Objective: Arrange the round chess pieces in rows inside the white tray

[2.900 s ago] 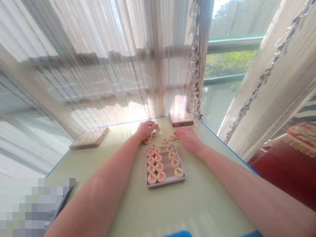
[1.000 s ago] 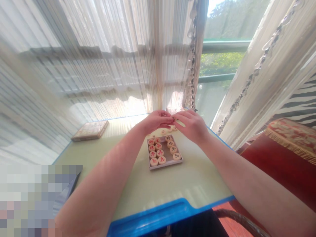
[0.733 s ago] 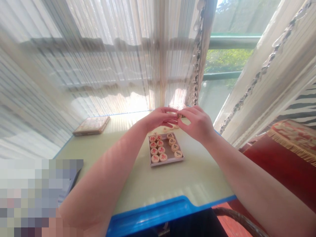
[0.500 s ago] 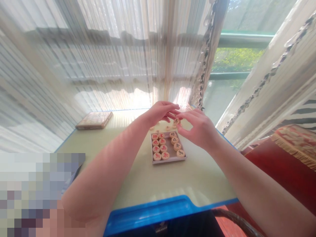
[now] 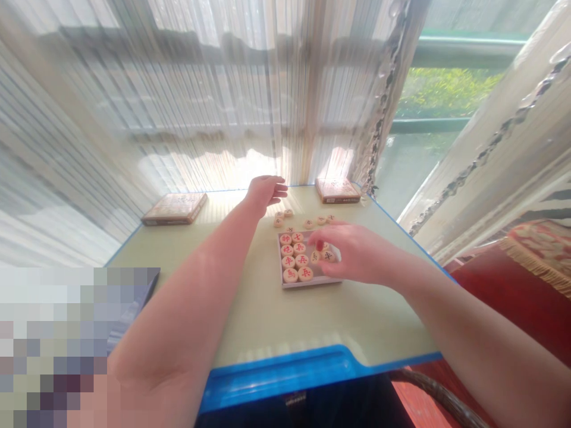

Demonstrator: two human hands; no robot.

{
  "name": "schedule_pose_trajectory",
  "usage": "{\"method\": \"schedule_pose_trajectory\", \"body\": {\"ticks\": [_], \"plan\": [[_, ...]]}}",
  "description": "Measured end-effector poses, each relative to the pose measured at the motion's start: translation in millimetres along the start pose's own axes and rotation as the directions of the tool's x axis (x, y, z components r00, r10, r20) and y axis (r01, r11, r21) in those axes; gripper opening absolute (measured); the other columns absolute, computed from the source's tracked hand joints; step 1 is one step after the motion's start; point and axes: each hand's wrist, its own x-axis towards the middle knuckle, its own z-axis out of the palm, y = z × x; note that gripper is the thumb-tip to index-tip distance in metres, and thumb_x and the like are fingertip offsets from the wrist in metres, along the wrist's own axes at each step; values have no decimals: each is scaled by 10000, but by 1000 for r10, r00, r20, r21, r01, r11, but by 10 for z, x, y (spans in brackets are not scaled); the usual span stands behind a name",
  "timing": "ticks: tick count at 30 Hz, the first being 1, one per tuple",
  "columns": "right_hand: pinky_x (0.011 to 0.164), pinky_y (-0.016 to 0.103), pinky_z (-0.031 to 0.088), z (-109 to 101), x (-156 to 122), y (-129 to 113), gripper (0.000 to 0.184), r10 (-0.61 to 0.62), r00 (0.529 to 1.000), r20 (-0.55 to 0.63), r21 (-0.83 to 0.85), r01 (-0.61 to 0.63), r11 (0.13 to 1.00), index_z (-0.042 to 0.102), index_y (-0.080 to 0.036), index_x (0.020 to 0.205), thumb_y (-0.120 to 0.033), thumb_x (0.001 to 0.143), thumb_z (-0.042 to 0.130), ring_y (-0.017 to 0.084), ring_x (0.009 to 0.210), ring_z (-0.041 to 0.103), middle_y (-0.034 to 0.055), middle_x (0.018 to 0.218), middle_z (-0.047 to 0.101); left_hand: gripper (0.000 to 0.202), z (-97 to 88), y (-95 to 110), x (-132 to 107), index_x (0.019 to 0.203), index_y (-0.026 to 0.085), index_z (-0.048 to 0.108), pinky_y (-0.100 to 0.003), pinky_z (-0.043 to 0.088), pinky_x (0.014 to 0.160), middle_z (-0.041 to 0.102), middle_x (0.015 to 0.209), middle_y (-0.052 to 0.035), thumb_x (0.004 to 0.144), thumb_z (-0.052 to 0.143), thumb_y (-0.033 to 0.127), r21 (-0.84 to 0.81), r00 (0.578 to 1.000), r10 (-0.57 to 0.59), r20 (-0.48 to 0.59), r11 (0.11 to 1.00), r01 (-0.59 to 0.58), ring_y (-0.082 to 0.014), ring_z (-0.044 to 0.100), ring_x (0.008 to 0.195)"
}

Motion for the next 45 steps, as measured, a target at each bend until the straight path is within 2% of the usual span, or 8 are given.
{"method": "schedule_pose_trajectory", "body": {"ticks": [5, 11, 20, 29, 34, 40, 45], "plan": [[637, 260, 409, 96, 27, 29, 120, -50, 996, 68, -60, 54, 997, 615, -208, 820, -226, 701, 618, 187, 797, 573, 31, 791, 653, 173, -65, -56, 51, 789, 148, 635, -274, 501, 588, 687, 812, -88, 679, 620, 280, -10, 998, -14, -55, 1000, 13, -160, 642, 666], [611, 253, 378, 113, 29, 28, 53, -74, 995, 63, -60, 77, 995, 609, -207, 736, -195, 686, 623, 175, 759, 534, 19, 712, 620, 168, -58, -52, 42, 783, 152, 633, -288, 504, 605, 686, 827, -93, 680, 624, 286, 4, 999, -1, -46, 1000, 1, -166, 639, 684], [603, 246, 358, 137, 41, 46, 37, -60, 997, 40, -27, 61, 998, 614, -201, 707, -172, 684, 610, 169, 761, 512, 11, 678, 618, 186, -139, -50, 119, 780, 155, 631, -270, 493, 569, 686, 858, -104, 665, 616, 300, 27, 996, 30, -81, 999, -28, -167, 630, 692], [611, 241, 356, 120, 52, 34, 91, -65, 993, 100, -25, 68, 997, 628, -179, 628, -142, 693, 576, 164, 757, 494, 22, 660, 625, 97, -141, -1, 109, 689, 183, 608, -295, 477, 538, 685, 800, -94, 655, 599, 273, 70, 992, 38, -117, 997, -30, -189, 625, 676], [641, 246, 378, 138, 56, 32, 115, -74, 991, 108, -27, 77, 997, 669, -190, 662, -139, 698, 573, 163, 756, 501, 19, 683, 638, 91, -110, 9, 93, 694, 179, 604, -295, 479, 549, 682, 796, -89, 669, 589, 266, 92, 994, 55, -97, 995, -46, -184, 626, 673], [700, 255, 391, 139, 60, 36, 116, -62, 993, 99, -58, 68, 996, 705, -206, 733, -191, 734, 590, 175, 846, 525, 37, 832, 651, 93, -122, 12, 86, 708, 178, 597, -311, 489, 570, 681, 782, -90, 680, 593, 267, 122, 994, 70, -90, 991, -58, -190, 631, 677], [676, 249, 380, 155, 63, 21, 128, -3, 997, 83, -112, 13, 994, 708, -210, 765, -225, 752, 581, 173, 827, 528, 33, 781, 640, 108, -133, -3, 105, 730, 178, 602, -327, 497, 590, 677, 761, -89, 688, 595, 277, 149, 992, 101, -80, 985, -88, -200, 634, 692]]}}
